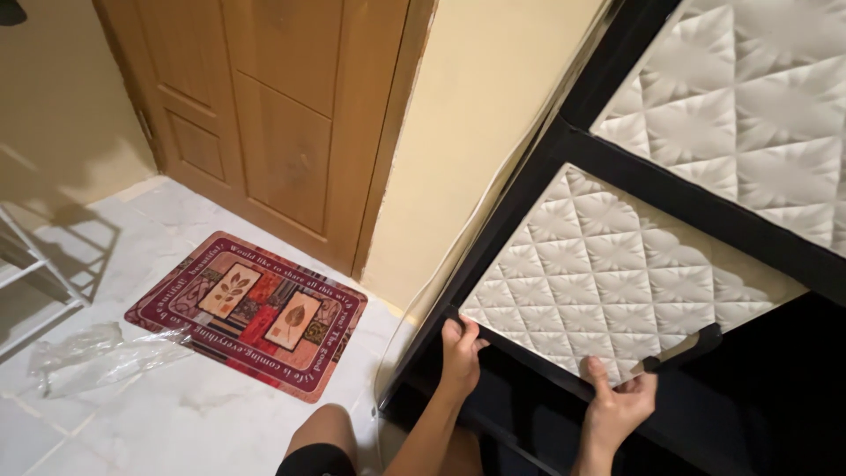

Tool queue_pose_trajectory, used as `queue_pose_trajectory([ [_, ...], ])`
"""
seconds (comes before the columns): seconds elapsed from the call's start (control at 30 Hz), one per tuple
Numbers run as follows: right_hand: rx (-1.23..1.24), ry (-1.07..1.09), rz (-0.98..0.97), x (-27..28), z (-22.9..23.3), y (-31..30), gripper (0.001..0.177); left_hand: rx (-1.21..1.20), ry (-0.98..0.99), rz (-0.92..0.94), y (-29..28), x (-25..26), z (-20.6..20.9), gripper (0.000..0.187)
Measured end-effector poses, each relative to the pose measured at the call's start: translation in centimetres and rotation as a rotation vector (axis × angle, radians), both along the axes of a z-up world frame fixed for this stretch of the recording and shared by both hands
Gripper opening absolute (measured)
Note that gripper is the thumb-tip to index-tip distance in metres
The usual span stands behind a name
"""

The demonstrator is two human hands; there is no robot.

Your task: The recorder is shown assembling a multi-tier shoe rack with a black frame and white quilted door panels.

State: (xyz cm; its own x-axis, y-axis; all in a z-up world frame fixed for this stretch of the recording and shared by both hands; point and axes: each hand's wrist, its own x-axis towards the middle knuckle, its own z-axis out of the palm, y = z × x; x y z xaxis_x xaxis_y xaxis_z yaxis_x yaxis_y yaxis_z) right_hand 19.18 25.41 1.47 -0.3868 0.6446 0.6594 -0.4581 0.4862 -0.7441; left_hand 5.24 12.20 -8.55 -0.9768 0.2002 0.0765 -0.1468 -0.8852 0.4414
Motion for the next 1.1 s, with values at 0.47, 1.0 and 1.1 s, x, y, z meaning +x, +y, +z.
queue_pose_trajectory([
  [0.47,1.454,-0.104,-0.426,-2.5,5.4,-9.7,0.036,-0.096,0.158,-0.064,-2.5,-0.2,-0.6,0.034],
  [1.0,2.419,-0.29,-0.742,-7.4,34.5,-16.2,0.067,-0.404,0.229,-0.059,-5.3,0.3,0.4,0.032],
  [1.1,2.526,-0.372,-0.852,-7.5,35.5,-17.0,0.06,-0.651,0.294,0.06,-8.2,2.1,3.7,0.029],
])
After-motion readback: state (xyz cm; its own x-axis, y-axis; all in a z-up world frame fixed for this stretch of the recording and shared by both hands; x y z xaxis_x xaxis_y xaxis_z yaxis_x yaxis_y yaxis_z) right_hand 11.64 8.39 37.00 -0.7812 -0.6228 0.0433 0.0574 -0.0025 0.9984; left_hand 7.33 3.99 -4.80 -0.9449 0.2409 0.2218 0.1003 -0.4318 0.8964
